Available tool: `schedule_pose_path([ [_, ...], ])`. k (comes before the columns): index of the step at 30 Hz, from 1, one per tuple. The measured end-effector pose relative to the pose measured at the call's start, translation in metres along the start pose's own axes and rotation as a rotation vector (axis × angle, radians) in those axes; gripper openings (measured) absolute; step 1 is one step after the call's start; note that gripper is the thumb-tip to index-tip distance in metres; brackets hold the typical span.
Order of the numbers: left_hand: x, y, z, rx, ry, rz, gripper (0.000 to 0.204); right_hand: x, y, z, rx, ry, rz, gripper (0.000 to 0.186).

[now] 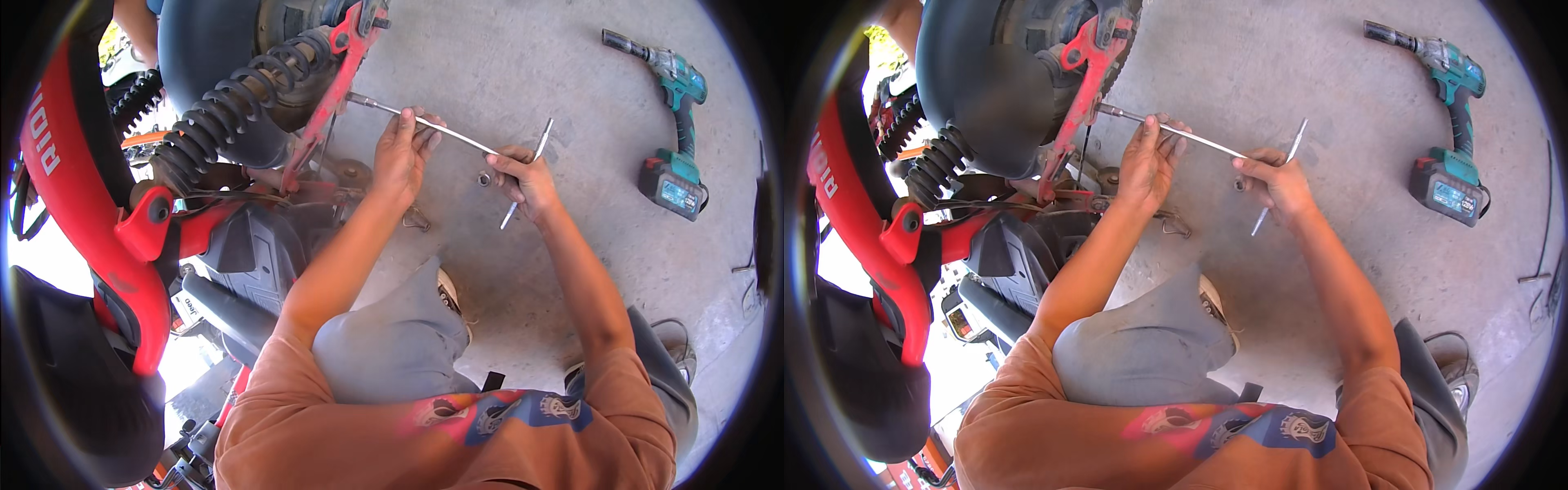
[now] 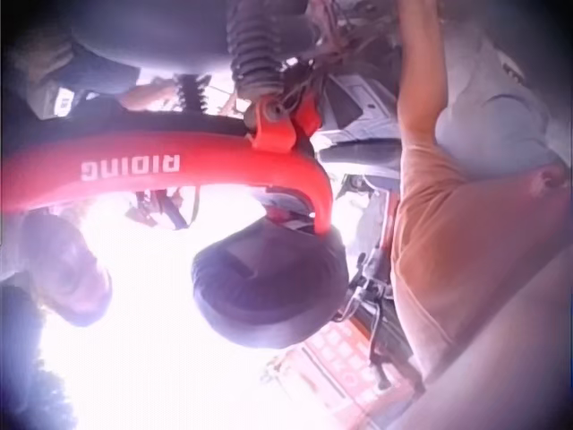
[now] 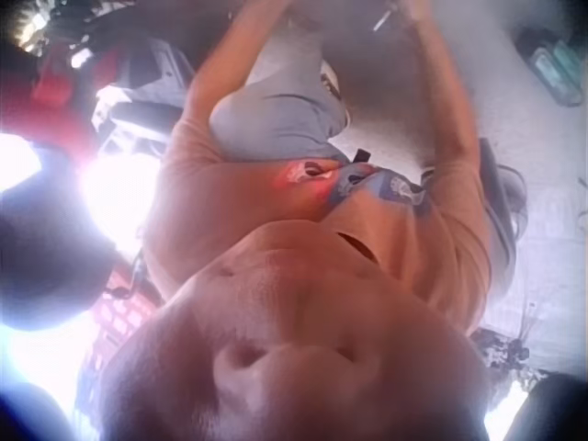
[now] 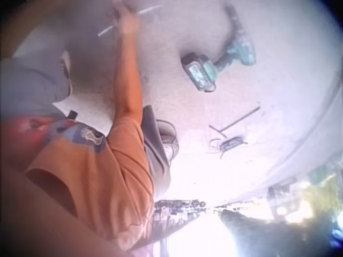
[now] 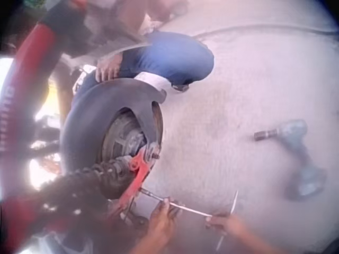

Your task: The person kneels beside a red scooter and uses a T-handle wrench to loosen a bolt on the rear wheel assembly. He then stands, walks to a cluttered tool cart, selects a screwdriver and other tools, and returns to the scooter to continue working on the same area with the screwdriver.

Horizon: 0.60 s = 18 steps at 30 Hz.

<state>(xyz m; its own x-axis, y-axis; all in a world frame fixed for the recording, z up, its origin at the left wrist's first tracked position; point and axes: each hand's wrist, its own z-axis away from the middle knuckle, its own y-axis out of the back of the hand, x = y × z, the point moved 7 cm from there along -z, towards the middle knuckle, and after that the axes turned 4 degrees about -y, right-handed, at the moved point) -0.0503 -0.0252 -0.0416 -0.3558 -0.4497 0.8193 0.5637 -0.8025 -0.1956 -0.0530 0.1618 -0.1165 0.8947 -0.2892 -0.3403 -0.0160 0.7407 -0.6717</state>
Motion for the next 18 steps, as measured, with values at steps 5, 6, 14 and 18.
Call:
schedule_pose_path([
  [5,0.002,-0.002,-0.003,-0.028,-0.026,0.016,0.025,-0.003,0.001,-0.001,0.022,0.042,0.014,0.019],
  [6,0.001,-0.002,-0.003,-0.029,-0.026,0.017,0.025,-0.003,0.0,-0.001,0.035,0.042,0.012,0.019],
  [14,0.002,-0.005,0.0,0.002,-0.009,0.057,0.024,-0.019,0.01,0.003,0.393,0.167,-0.104,0.024],
  [18,-0.001,-0.001,0.007,0.06,0.008,-0.045,0.029,-0.029,0.021,-0.006,0.344,0.104,-0.564,0.031],
])
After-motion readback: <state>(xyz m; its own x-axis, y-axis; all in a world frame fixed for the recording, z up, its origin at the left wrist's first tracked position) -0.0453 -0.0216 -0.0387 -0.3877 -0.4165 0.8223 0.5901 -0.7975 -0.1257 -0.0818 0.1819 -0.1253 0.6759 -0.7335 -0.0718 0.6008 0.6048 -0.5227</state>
